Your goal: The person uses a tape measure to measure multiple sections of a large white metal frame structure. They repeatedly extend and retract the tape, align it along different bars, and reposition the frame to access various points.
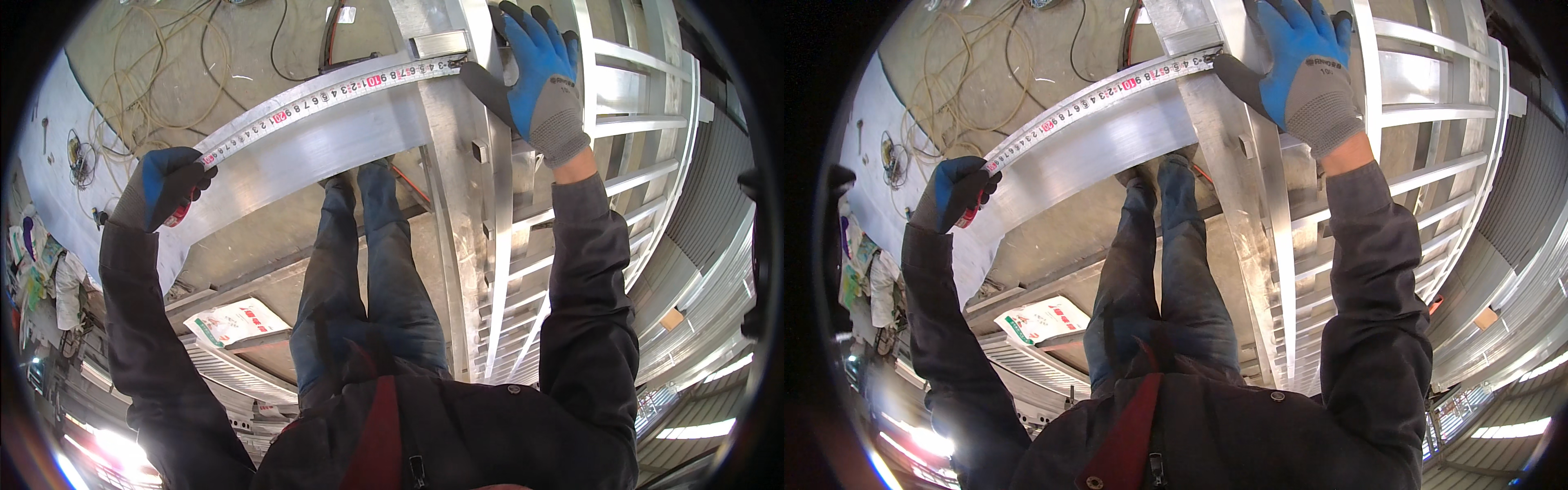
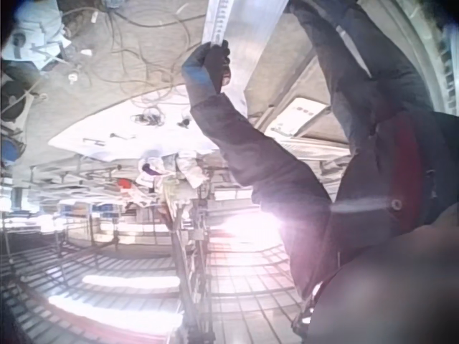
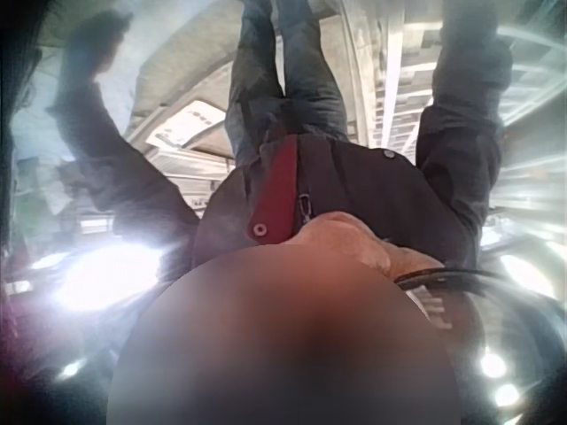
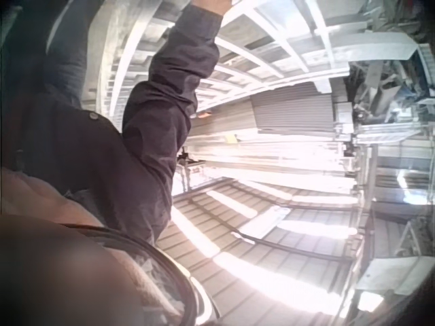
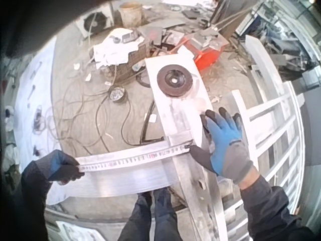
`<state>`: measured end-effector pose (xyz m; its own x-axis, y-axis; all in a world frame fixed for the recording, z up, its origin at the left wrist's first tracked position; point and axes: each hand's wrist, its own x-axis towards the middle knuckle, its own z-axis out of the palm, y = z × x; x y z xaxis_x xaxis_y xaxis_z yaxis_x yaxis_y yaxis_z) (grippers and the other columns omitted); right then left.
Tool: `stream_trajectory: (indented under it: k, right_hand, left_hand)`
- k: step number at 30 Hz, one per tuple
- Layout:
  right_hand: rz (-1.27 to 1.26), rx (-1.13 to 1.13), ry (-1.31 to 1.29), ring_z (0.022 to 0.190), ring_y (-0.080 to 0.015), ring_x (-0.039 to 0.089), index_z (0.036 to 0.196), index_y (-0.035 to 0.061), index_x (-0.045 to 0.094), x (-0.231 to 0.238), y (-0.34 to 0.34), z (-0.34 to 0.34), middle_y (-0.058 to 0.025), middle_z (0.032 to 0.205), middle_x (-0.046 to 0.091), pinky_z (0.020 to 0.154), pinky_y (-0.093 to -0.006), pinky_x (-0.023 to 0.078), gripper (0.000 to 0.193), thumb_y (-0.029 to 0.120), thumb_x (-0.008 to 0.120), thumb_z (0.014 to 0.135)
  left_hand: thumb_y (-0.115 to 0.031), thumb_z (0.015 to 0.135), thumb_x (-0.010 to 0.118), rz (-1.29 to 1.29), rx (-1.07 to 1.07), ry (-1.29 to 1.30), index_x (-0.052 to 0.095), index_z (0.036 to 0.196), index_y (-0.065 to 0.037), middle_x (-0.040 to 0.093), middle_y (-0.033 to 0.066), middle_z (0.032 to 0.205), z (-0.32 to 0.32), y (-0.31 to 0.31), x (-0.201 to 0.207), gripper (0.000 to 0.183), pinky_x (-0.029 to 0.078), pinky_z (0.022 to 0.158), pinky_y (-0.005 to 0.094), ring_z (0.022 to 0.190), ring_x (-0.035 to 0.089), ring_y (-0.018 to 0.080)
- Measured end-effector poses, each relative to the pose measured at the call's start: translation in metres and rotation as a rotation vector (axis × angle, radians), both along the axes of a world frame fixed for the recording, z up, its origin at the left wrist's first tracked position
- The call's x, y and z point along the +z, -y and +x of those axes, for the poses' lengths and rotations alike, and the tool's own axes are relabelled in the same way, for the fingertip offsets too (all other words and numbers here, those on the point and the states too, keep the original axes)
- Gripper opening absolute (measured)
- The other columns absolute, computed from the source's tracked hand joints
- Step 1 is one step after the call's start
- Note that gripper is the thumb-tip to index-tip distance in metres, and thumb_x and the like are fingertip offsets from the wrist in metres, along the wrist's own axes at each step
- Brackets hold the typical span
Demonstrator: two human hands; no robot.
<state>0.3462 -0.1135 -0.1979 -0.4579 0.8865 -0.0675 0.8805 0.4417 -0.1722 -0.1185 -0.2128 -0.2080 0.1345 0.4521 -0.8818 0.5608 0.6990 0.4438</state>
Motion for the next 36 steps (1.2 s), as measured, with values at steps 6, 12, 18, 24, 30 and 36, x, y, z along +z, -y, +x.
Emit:
stream_trajectory:
  k: [6, 12, 18, 24, 30, 36]
  right_hand:
    - [0.035, -0.013, -0.022, 0.142, -0.0524, 0.044, 0.147, 0.0037, 0.056, -0.009, 0.001, 0.001, -0.0224, 0.149, 0.056, 0.121, -0.0661, 0.026, 0.079, 0.045, 0.079, 0.083]
    - [-0.021, 0.07, -0.054, 0.137, -0.0461, 0.05, 0.142, 0.0039, 0.059, 0.0, -0.005, 0.013, -0.0214, 0.141, 0.06, 0.118, -0.0643, 0.03, 0.062, 0.035, 0.074, 0.09]
    - [0.116, 0.247, -0.218, 0.105, -0.0399, 0.065, 0.119, 0.0066, 0.069, -0.002, -0.031, 0.024, -0.0157, 0.113, 0.07, 0.095, -0.0482, 0.05, 0.03, 0.011, 0.071, 0.09]
    - [0.062, 0.259, -0.168, 0.112, -0.037, 0.065, 0.124, 0.0073, 0.069, -0.026, -0.038, 0.045, -0.0138, 0.116, 0.071, 0.104, -0.0519, 0.047, 0.036, 0.019, 0.074, 0.091]
    - [0.038, 0.29, -0.136, 0.111, -0.0353, 0.067, 0.14, 0.0166, 0.065, -0.037, -0.054, 0.069, -0.0123, 0.128, 0.071, 0.096, -0.0442, 0.057, 0.05, 0.017, 0.076, 0.091]
    - [-0.025, 0.323, -0.179, 0.108, -0.0336, 0.068, 0.127, 0.013, 0.07, -0.031, -0.06, 0.065, -0.0097, 0.119, 0.072, 0.094, -0.0462, 0.055, 0.041, 0.024, 0.08, 0.089]
  left_hand:
    - [-0.023, 0.103, 0.061, -0.007, 0.012, 0.006, 0.074, 0.102, 0.003, 0.069, 0.0034, 0.08, 0.0, 0.0, -0.002, 0.03, 0.047, 0.06, 0.0263, 0.069, 0.061, 0.009]
    - [-0.024, 0.103, 0.062, -0.012, 0.036, 0.024, 0.074, 0.104, 0.003, 0.07, 0.0038, 0.082, 0.001, -0.001, -0.001, 0.029, 0.047, 0.06, 0.0262, 0.07, 0.061, 0.0094]
    - [-0.023, 0.102, 0.061, -0.06, 0.017, 0.01, 0.073, 0.103, 0.004, 0.069, 0.0041, 0.081, 0.003, -0.002, 0.001, 0.029, 0.046, 0.06, 0.0258, 0.07, 0.061, 0.0098]
    - [-0.021, 0.102, 0.062, -0.038, 0.055, 0.039, 0.074, 0.102, 0.001, 0.068, 0.002, 0.081, -0.006, 0.006, -0.009, 0.026, 0.045, 0.058, 0.0246, 0.068, 0.06, 0.0076]
    - [-0.01, 0.1, 0.064, -0.019, 0.169, 0.098, 0.075, 0.104, -0.003, 0.065, -0.0009, 0.077, 0.024, 0.047, -0.005, 0.013, 0.044, 0.053, 0.0245, 0.059, 0.055, 0.0055]
    - [0.002, 0.093, 0.065, 0.745, -0.03, 0.429, 0.074, 0.114, -0.001, 0.067, 0.0229, 0.139, 0.177, 0.045, -0.01, 0.023, 0.057, 0.078, 0.0323, 0.091, 0.072, 0.0196]
